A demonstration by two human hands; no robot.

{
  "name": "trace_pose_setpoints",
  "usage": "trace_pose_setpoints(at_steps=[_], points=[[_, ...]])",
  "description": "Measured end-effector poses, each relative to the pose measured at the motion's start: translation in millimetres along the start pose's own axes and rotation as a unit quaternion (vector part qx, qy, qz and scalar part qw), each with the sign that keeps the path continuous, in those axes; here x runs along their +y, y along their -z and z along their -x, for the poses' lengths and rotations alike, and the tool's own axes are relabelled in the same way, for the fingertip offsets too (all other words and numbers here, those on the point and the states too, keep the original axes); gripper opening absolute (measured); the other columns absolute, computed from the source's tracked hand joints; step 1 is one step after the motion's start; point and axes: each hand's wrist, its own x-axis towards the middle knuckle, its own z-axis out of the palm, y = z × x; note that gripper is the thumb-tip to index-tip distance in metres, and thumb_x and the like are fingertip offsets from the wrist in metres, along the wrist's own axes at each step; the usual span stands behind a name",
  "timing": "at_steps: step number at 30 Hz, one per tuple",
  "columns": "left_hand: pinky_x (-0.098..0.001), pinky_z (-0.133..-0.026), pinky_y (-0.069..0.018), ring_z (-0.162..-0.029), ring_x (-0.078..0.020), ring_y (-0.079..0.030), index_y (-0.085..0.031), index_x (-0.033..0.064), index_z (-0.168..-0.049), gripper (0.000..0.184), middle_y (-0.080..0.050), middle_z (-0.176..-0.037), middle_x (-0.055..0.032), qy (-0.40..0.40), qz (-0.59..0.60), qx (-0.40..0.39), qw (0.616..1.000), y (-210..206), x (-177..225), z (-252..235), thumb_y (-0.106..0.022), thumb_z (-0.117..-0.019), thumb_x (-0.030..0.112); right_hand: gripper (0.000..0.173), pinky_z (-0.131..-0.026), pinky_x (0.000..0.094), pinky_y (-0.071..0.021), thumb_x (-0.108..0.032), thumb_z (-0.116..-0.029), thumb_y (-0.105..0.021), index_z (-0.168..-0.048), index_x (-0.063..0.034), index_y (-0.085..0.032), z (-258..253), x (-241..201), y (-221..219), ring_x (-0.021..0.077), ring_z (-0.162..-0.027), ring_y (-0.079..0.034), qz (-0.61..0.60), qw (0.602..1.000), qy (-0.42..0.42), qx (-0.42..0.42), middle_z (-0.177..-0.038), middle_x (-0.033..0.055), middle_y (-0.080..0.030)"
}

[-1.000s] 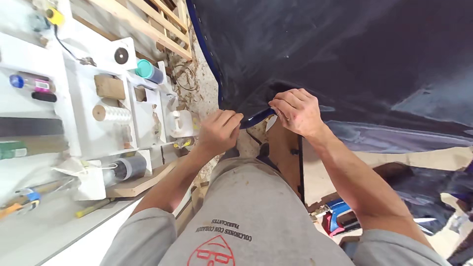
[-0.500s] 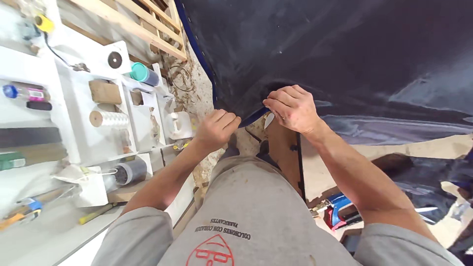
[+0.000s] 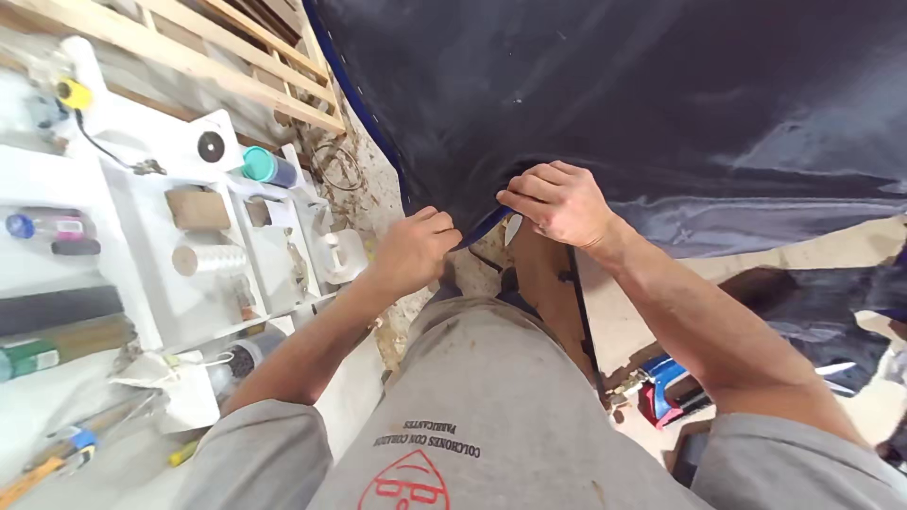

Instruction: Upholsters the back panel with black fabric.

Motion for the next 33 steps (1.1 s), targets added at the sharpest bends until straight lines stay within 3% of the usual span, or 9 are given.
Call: trace_pose_setpoints(at_steps=[8,13,17,20,22,24,28,31,33], points=[[-0.0449,-0.084,-0.0585,-0.103,-0.0329,-0.067,-0.076,0.0025,-0.103,0.024,-0.070,-0.106,-0.0140,-0.058,-0.028,-0.137,0.988,19.6,-6.1,-10.0,-0.056,-0.0974,0.012,0.024,-0.078,0.0440,-0.0570,-0.002,-0.1015,-0.051,-0.111,-0.0023,-0.073,-0.8,-6.2,2.4,0.0337,-0.095,-0.070,0.022,1.000,-0.008,-0.004,-0.103,0.0154,-0.072],[-0.0533,-0.103,-0.0421,-0.135,-0.0295,-0.051,-0.077,0.0136,-0.117,0.037,-0.053,-0.155,-0.0011,-0.137,-0.052,-0.233,0.961,38.6,-26.4,-26.1,-0.046,-0.1000,0.026,0.024,-0.081,0.0439,-0.0573,-0.002,-0.1026,-0.051,-0.110,-0.0021,-0.073,1.0,-15.1,-0.9,0.0337,-0.096,-0.070,0.039,0.998,-0.037,0.017,-0.103,0.0159,-0.073],[-0.0537,-0.110,-0.0350,-0.141,-0.0261,-0.047,-0.077,0.0207,-0.123,0.040,-0.056,-0.152,0.0038,-0.172,-0.066,-0.298,0.937,46.4,-33.6,-43.5,-0.048,-0.0962,0.027,0.024,-0.086,0.0446,-0.0571,-0.004,-0.1031,-0.051,-0.111,-0.0034,-0.073,1.0,-21.5,-3.2,0.0331,-0.099,-0.070,0.066,0.995,-0.076,0.022,-0.104,0.0150,-0.073],[-0.0517,-0.110,-0.0340,-0.141,-0.0242,-0.047,-0.077,0.0229,-0.124,0.040,-0.055,-0.154,0.0048,-0.184,-0.092,-0.335,0.919,50.9,-30.1,-54.1,-0.048,-0.0960,0.027,0.023,-0.093,0.0456,-0.0572,-0.006,-0.1033,-0.053,-0.117,-0.0049,-0.073,6.5,-37.9,20.4,0.0322,-0.110,-0.070,0.114,0.973,-0.195,0.037,-0.116,0.0145,-0.073],[-0.0514,-0.111,-0.0330,-0.141,-0.0237,-0.046,-0.078,0.0206,-0.122,0.039,-0.054,-0.154,0.0038,-0.187,-0.091,-0.353,0.912,53.2,-27.8,-59.1,-0.048,-0.0972,0.027,0.024,-0.097,0.0443,-0.0568,-0.009,-0.1021,-0.058,-0.121,-0.0061,-0.073,18.6,-66.6,54.8,0.0296,-0.114,-0.069,0.165,0.928,-0.325,0.075,-0.122,0.0145,-0.072],[-0.0523,-0.111,-0.0326,-0.141,-0.0247,-0.046,-0.079,0.0173,-0.117,0.037,-0.055,-0.153,0.0023,-0.193,-0.079,-0.357,0.911,53.6,-27.9,-61.4,-0.048,-0.0973,0.026,0.027,-0.097,0.0443,-0.0558,-0.015,-0.1016,-0.059,-0.123,-0.0067,-0.072,47.4,-105.5,87.0,0.0294,-0.115,-0.067,0.225,0.847,-0.472,0.092,-0.123,0.0159,-0.070],[-0.0525,-0.111,-0.0338,-0.139,-0.0236,-0.049,-0.081,0.0200,-0.113,0.036,-0.058,-0.150,0.0037,-0.214,-0.072,-0.341,0.913,51.8,-33.9,-63.3,-0.050,-0.0958,0.026,0.051,-0.104,0.0623,-0.0446,-0.041,-0.1000,-0.055,-0.138,-0.0077,-0.062,137.2,-177.6,107.3,0.0450,-0.130,-0.055,0.250,0.592,-0.766,0.022,-0.137,0.0277,-0.059],[-0.0524,-0.109,-0.0343,-0.138,-0.0233,-0.050,-0.081,0.0203,-0.113,0.036,-0.059,-0.149,0.0044,-0.209,-0.066,-0.335,0.917,51.5,-34.7,-62.9,-0.050,-0.0949,0.025,0.080,-0.104,0.0737,-0.0385,-0.057,-0.0937,-0.059,-0.153,-0.0044,-0.046,189.0,-211.9,86.4,0.0579,-0.134,-0.045,0.183,0.449,-0.875,0.005,-0.146,0.0385,-0.046],[-0.0523,-0.109,-0.0344,-0.138,-0.0237,-0.049,-0.080,0.0204,-0.115,0.037,-0.058,-0.150,0.0044,-0.200,-0.072,-0.344,0.914,52.7,-31.7,-64.3,-0.050,-0.0949,0.024,0.092,-0.102,0.0756,-0.0395,-0.061,-0.0915,-0.061,-0.159,-0.0039,-0.034,208.4,-218.8,66.1,0.0607,-0.130,-0.048,0.153,0.410,-0.899,-0.008,-0.144,0.0407,-0.046]])
